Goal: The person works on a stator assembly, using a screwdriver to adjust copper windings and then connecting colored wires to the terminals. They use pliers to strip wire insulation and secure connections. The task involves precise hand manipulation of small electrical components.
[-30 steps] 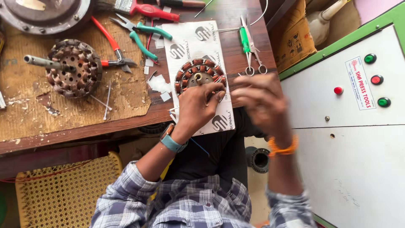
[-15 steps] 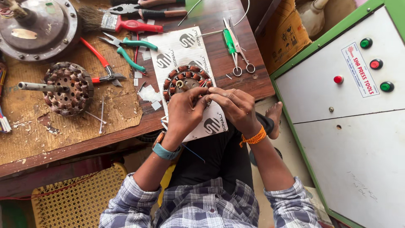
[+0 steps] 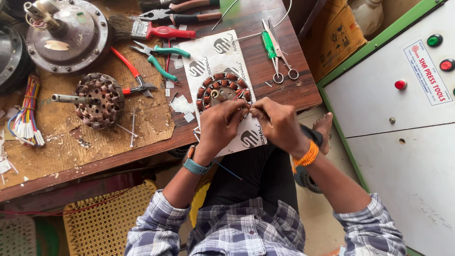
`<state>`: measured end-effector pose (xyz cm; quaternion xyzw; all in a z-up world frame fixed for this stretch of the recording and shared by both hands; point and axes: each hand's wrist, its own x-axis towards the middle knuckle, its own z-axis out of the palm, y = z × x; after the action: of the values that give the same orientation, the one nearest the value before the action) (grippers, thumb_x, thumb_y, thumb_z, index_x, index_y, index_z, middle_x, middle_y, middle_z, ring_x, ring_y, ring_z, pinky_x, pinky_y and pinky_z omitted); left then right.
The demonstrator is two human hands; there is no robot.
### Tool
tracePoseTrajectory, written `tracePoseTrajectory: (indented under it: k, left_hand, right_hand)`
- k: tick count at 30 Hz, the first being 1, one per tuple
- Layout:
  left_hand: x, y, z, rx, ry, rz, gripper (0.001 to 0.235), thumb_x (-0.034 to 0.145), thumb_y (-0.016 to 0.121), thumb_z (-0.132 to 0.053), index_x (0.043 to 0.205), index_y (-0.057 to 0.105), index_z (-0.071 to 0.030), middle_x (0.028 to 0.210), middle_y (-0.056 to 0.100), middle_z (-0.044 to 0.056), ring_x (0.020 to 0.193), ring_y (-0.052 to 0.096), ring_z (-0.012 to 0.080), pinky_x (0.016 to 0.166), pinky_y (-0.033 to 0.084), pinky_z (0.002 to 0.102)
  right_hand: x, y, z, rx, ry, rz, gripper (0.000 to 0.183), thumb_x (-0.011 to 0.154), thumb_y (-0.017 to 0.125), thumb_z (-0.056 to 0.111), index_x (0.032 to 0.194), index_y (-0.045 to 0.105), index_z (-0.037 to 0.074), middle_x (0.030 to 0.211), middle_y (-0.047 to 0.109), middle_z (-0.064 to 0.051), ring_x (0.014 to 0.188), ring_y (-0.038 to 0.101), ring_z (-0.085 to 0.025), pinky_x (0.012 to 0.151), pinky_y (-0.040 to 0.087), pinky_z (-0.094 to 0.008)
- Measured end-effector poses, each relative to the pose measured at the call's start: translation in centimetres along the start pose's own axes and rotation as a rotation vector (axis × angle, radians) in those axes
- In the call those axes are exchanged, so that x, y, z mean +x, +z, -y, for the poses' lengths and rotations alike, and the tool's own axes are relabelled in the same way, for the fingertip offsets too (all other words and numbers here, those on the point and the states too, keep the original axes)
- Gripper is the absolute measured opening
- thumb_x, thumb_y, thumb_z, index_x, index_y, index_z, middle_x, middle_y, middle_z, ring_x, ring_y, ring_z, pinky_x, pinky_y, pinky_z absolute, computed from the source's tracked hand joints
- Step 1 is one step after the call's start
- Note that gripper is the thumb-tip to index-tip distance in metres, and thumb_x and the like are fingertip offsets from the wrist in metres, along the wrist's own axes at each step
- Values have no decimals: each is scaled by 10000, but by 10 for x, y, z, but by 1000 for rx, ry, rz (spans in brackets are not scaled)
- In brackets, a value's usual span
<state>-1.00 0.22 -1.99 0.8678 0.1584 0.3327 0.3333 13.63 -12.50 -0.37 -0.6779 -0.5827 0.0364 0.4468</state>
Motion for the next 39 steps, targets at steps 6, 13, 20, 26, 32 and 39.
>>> tracePoseTrajectory:
  k: [6, 13, 20, 26, 32, 39]
  left_hand:
    - [-12, 7, 14, 80, 159, -79, 244, 931, 759, -109, 1171, 716, -109, 983, 752, 99, 791, 719, 247, 691, 536, 363]
    - [-7, 6, 20, -74, 39, -27, 157, 979, 778, -130, 1125, 720, -123, 920, 749, 57, 748, 738, 203, 663, 530, 331]
    - [-2, 2, 11, -58, 59, -55, 126, 986, 775, -130, 1100, 720, -133, 851, 725, 37, 687, 705, 189, 632, 506, 336]
    - [-7, 8, 15, -26, 138, -101, 147, 1028, 745, -119, 1161, 683, -123, 968, 740, 32, 785, 737, 182, 681, 540, 317]
    - [-7, 11, 16, 16, 123, -117, 143, 1011, 753, -142, 1141, 696, -128, 907, 728, 20, 729, 710, 185, 656, 517, 337]
    - [-9, 7, 14, 11, 158, -117, 171, 1029, 725, -120, 1193, 677, -127, 987, 729, 32, 774, 705, 207, 674, 514, 337]
  right_hand:
    - [-1, -2, -16, 704, 600, 244, 336, 1108, 539, 289, 990, 716, 29, 832, 745, -93, 676, 702, -92, 579, 551, -249]
    - [-8, -10, -11, -292, -422, -42, 139, 1072, 753, 62, 1159, 661, 6, 1105, 713, -90, 882, 690, -233, 745, 543, -347]
    - [10, -10, -5, -272, -462, 7, 106, 1059, 726, 70, 1135, 678, 13, 999, 728, -103, 711, 643, -172, 619, 453, -294]
    - [0, -5, -8, 513, 450, 280, 239, 1087, 553, 232, 992, 618, 23, 787, 674, -39, 595, 583, -125, 560, 452, -259]
    - [9, -9, -2, -352, -474, -24, 182, 1080, 710, 128, 1127, 637, -32, 971, 692, -119, 765, 640, -238, 684, 487, -338]
    - [4, -4, -6, -67, -67, 183, 165, 1114, 664, 137, 1008, 652, 10, 795, 648, -72, 667, 652, -170, 621, 473, -313]
